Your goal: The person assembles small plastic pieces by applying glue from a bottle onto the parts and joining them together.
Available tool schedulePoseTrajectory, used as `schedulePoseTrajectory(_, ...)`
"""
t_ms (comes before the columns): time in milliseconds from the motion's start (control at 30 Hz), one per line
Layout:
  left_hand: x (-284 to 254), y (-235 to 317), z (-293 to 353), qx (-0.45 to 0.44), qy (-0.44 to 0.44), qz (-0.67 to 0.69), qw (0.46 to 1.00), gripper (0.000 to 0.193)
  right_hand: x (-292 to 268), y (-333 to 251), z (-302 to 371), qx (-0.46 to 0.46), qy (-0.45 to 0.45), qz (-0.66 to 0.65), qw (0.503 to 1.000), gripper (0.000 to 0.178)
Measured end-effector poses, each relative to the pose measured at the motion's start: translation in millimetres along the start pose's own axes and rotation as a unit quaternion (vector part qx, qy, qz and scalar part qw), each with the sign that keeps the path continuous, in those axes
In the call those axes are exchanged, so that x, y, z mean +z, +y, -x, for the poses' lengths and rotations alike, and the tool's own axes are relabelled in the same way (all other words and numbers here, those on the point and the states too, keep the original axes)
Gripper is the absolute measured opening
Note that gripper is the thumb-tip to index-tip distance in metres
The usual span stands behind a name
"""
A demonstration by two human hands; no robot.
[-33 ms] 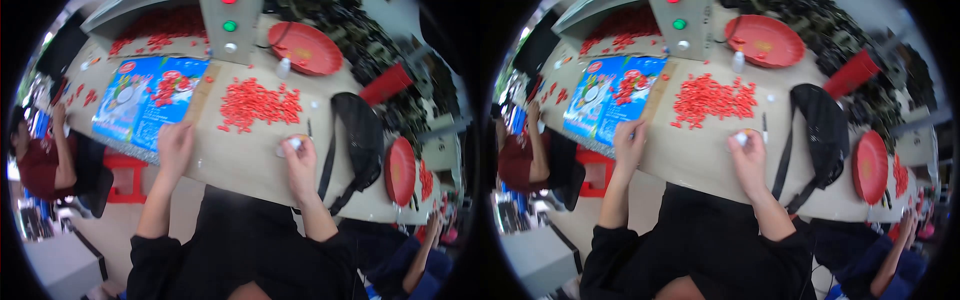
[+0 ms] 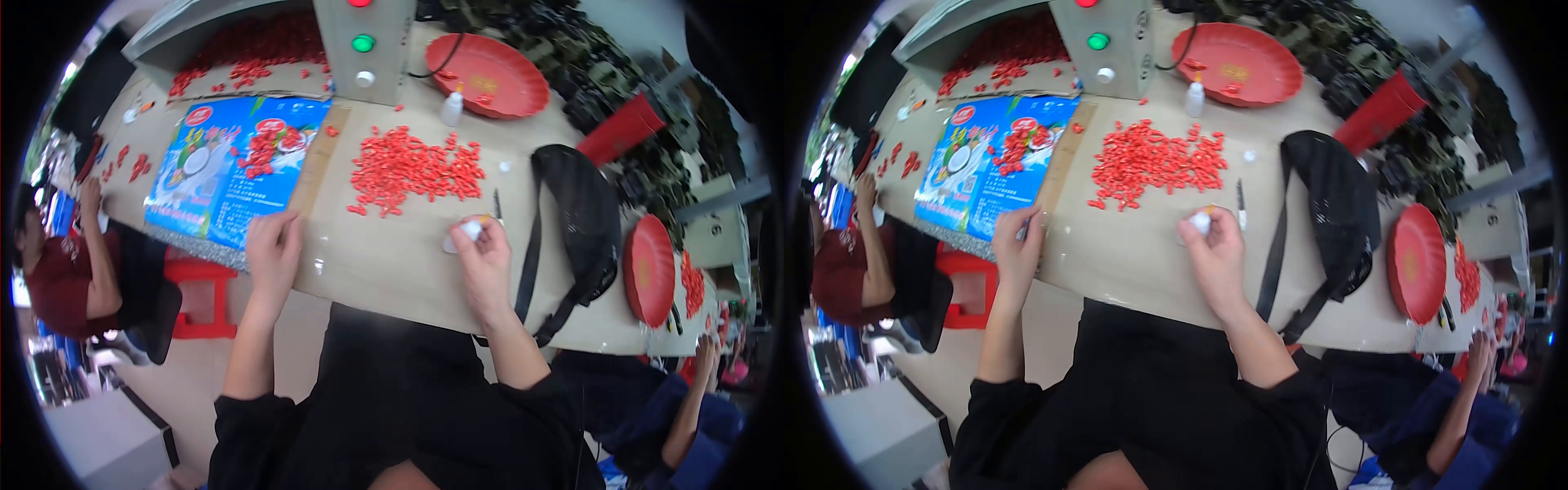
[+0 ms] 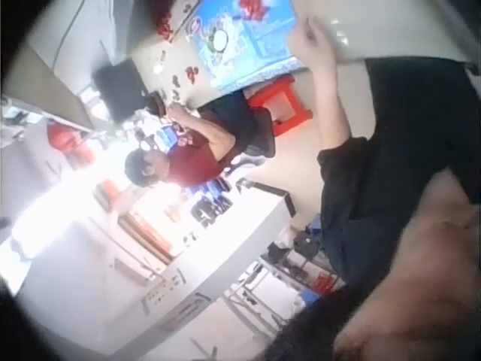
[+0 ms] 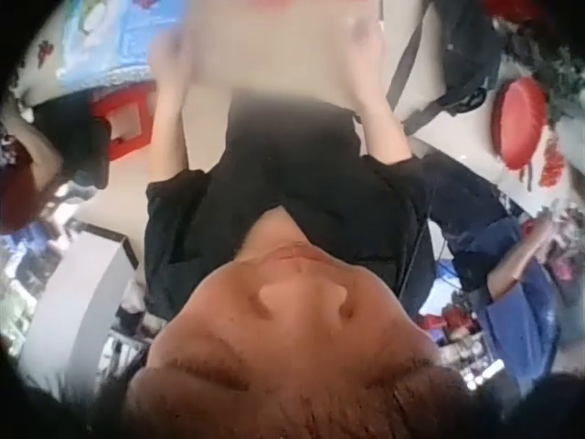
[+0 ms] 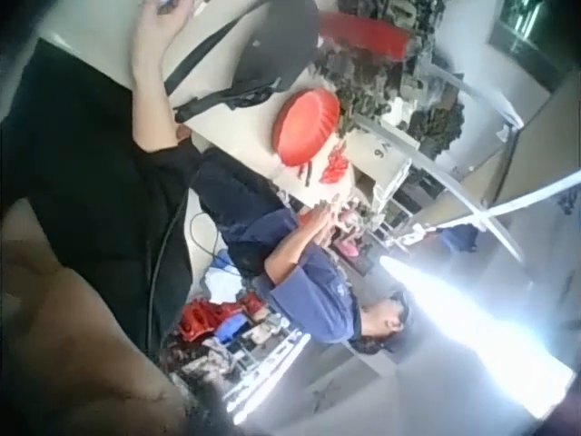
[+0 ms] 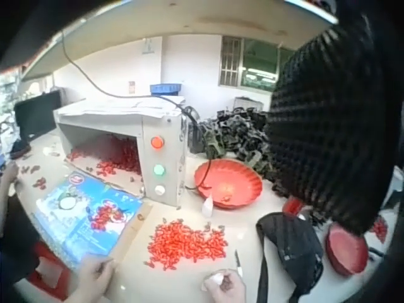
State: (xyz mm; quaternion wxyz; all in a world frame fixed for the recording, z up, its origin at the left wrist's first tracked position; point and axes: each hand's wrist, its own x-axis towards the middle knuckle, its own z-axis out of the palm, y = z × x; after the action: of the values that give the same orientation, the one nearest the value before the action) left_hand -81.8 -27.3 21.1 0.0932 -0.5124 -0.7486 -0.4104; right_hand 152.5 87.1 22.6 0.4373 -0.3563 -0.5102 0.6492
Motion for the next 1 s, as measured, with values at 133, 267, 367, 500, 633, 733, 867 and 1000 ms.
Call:
schedulePoseTrajectory(133,-7,6,25,0.001,-0.011,0.019,1.0,0.006,-3,5,-4,-0.013,0.019,0.022,0.999,0.024)
schedulePoseTrajectory(267,2,12,42,0.038,-0.004,0.038,0.999,0.01,-5,7,-2,-0.01,0.047,0.047,0.998,0.029)
schedulePoseTrajectory(367,9,28,51,0.049,-0.004,0.065,0.997,0.011,-6,8,0,-0.015,0.05,0.058,0.997,0.031)
schedulePoseTrajectory(500,23,60,58,0.073,-0.035,0.127,0.989,0.013,-3,-12,1,-0.095,0.045,0.172,0.979,0.034)
schedulePoseTrajectory(633,36,76,60,0.128,-0.062,0.152,0.978,0.015,-24,-44,-41,-0.168,0.123,0.315,0.926,0.034)
schedulePoseTrajectory(733,42,73,60,0.113,-0.053,0.149,0.981,0.016,-42,-54,-66,-0.161,0.113,0.315,0.928,0.032)
schedulePoseTrajectory(867,25,50,51,0.08,-0.018,0.102,0.991,0.013,-48,-57,-70,-0.177,0.096,0.244,0.949,0.022)
schedulePoseTrajectory(1000,15,9,8,0.0,0.002,0.058,0.998,0.009,-47,-47,-42,-0.116,0.052,0.152,0.98,0.016)
